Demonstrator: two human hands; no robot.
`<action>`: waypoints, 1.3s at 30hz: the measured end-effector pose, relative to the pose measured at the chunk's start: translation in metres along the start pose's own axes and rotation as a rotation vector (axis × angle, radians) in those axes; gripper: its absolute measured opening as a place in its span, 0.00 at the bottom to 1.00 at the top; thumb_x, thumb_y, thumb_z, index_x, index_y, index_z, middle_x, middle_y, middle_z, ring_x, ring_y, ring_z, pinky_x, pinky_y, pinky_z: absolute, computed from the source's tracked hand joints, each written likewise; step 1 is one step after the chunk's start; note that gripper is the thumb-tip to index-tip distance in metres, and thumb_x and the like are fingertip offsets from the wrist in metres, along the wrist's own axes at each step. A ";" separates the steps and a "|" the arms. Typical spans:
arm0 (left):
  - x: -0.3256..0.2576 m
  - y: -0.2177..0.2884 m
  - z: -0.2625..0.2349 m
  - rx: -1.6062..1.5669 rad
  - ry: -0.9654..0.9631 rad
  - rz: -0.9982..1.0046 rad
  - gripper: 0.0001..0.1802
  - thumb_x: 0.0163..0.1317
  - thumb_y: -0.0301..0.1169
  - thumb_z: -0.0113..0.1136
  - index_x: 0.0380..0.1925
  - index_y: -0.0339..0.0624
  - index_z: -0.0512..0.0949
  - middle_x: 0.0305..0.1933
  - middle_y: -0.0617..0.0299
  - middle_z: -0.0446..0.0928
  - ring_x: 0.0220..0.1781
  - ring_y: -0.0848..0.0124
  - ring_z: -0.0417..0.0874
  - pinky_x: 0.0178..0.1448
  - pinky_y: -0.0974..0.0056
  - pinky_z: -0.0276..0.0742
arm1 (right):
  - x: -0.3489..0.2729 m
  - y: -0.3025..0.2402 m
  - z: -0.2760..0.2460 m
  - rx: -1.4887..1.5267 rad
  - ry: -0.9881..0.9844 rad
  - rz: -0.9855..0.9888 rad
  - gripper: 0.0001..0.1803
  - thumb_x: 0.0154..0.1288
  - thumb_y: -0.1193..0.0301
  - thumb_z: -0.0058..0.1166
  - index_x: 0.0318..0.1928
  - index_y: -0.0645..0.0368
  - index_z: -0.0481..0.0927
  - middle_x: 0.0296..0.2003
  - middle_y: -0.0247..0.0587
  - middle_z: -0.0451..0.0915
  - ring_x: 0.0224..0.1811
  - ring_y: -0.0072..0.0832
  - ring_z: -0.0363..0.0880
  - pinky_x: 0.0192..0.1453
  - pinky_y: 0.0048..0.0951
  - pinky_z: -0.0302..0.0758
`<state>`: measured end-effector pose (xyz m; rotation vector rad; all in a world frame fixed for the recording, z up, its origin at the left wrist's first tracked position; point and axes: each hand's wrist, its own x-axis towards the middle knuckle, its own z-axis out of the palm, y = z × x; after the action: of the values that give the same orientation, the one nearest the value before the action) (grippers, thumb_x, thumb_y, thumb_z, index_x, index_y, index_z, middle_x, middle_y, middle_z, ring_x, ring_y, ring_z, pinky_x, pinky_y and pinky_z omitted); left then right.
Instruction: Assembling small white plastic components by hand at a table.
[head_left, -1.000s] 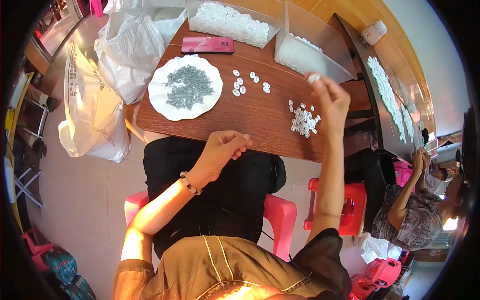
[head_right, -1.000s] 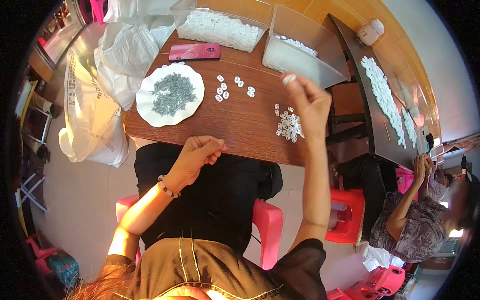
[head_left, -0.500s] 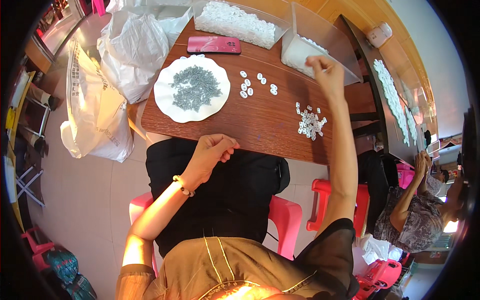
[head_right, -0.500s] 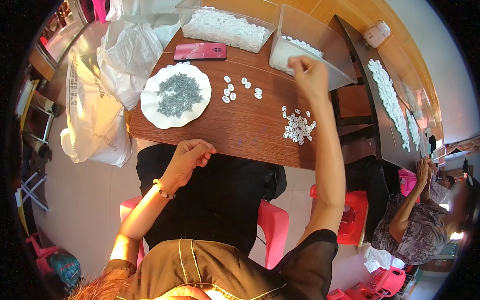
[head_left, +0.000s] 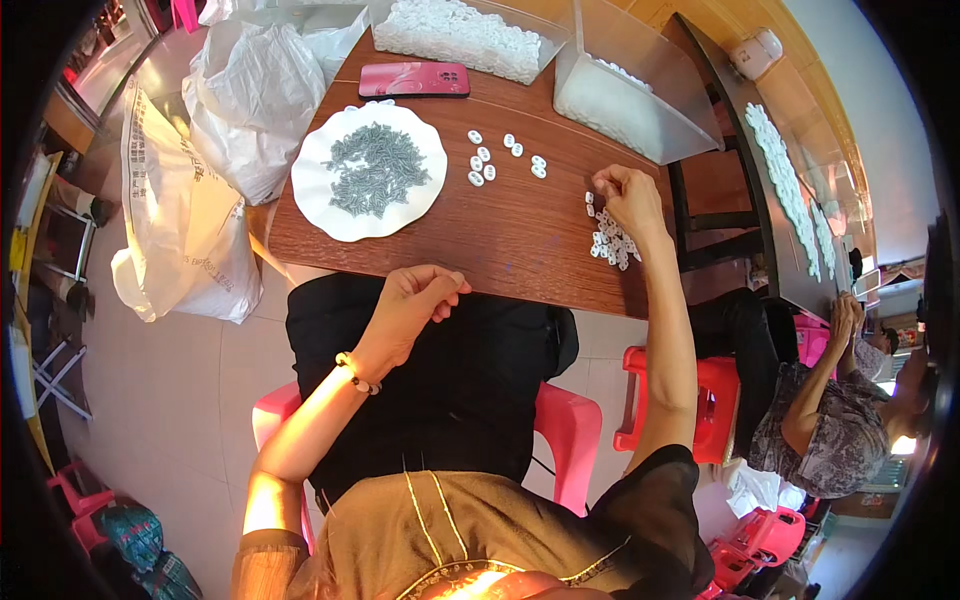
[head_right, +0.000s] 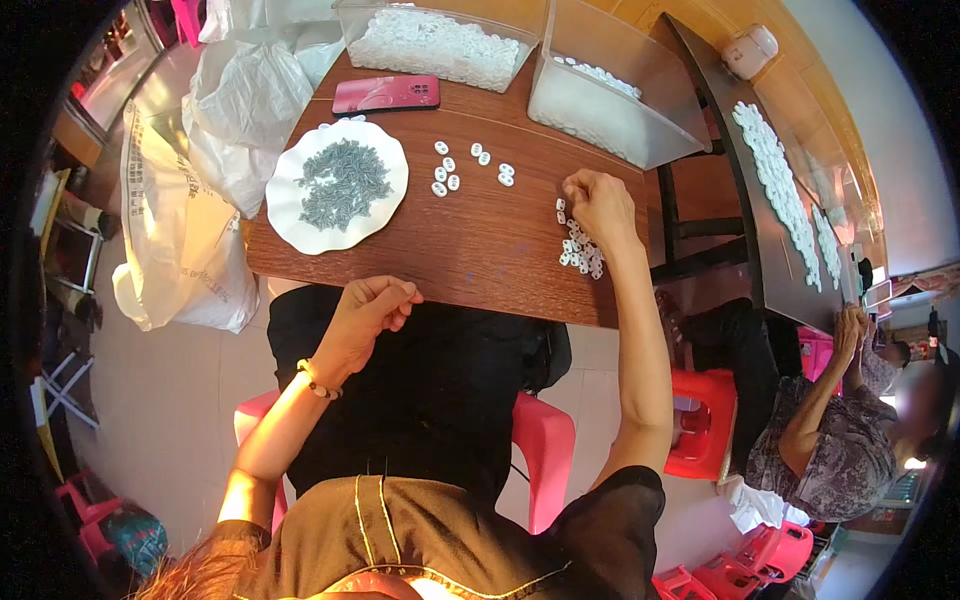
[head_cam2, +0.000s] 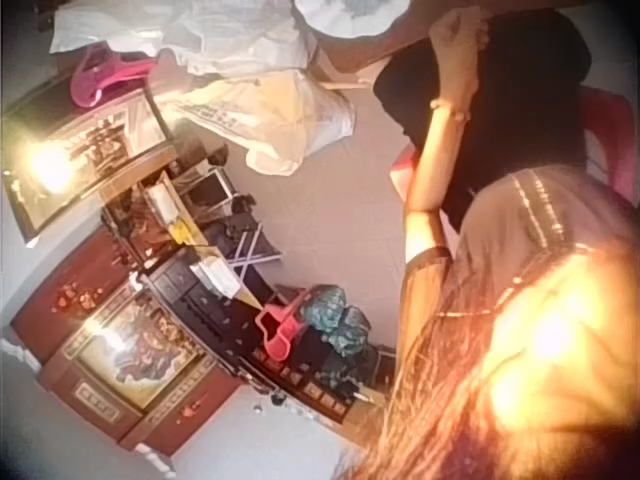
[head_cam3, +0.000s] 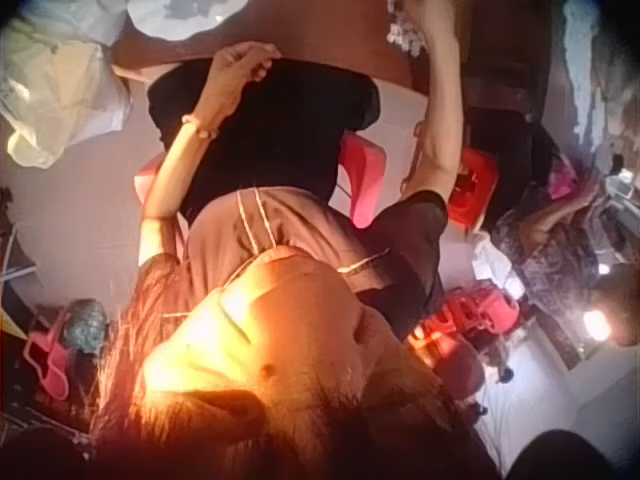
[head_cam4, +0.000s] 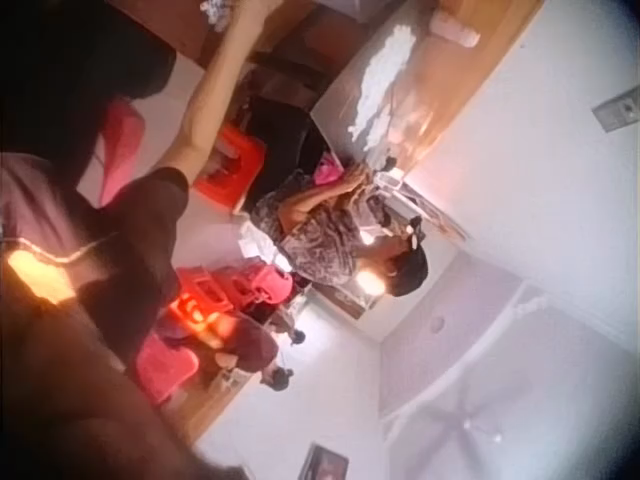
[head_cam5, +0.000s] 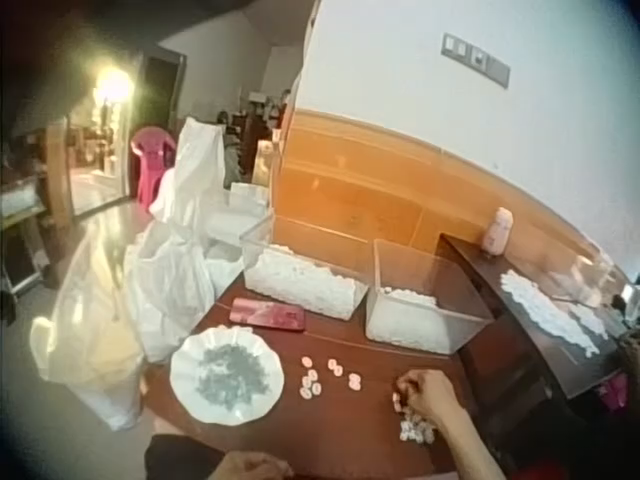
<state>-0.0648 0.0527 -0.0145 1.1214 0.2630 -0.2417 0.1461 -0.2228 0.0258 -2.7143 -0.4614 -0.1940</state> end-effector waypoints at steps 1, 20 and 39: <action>0.000 0.001 -0.001 -0.006 0.001 -0.003 0.11 0.66 0.33 0.59 0.30 0.37 0.82 0.24 0.69 0.76 0.24 0.83 0.70 0.29 0.77 0.64 | -0.002 -0.001 0.000 0.030 -0.034 0.042 0.08 0.62 0.67 0.59 0.36 0.57 0.84 0.31 0.48 0.84 0.38 0.44 0.82 0.43 0.39 0.75; 0.008 -0.061 -0.018 1.544 -0.007 0.305 0.19 0.57 0.39 0.64 0.45 0.42 0.80 0.40 0.54 0.80 0.49 0.60 0.76 0.49 0.56 0.69 | -0.151 -0.069 0.066 0.348 -0.826 -0.399 0.15 0.65 0.67 0.56 0.46 0.64 0.79 0.37 0.52 0.82 0.39 0.42 0.82 0.45 0.38 0.76; 0.044 -0.114 -0.087 1.835 0.070 0.183 0.13 0.56 0.40 0.63 0.33 0.41 0.83 0.30 0.53 0.83 0.33 0.57 0.86 0.36 0.59 0.80 | -0.144 0.003 0.156 -0.060 -0.157 -0.451 0.19 0.59 0.75 0.51 0.53 0.60 0.77 0.49 0.58 0.77 0.51 0.56 0.74 0.56 0.53 0.69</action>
<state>-0.0670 0.0819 -0.1617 2.9533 -0.0957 -0.2535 0.0234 -0.2068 -0.1465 -2.6545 -1.1286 -0.1145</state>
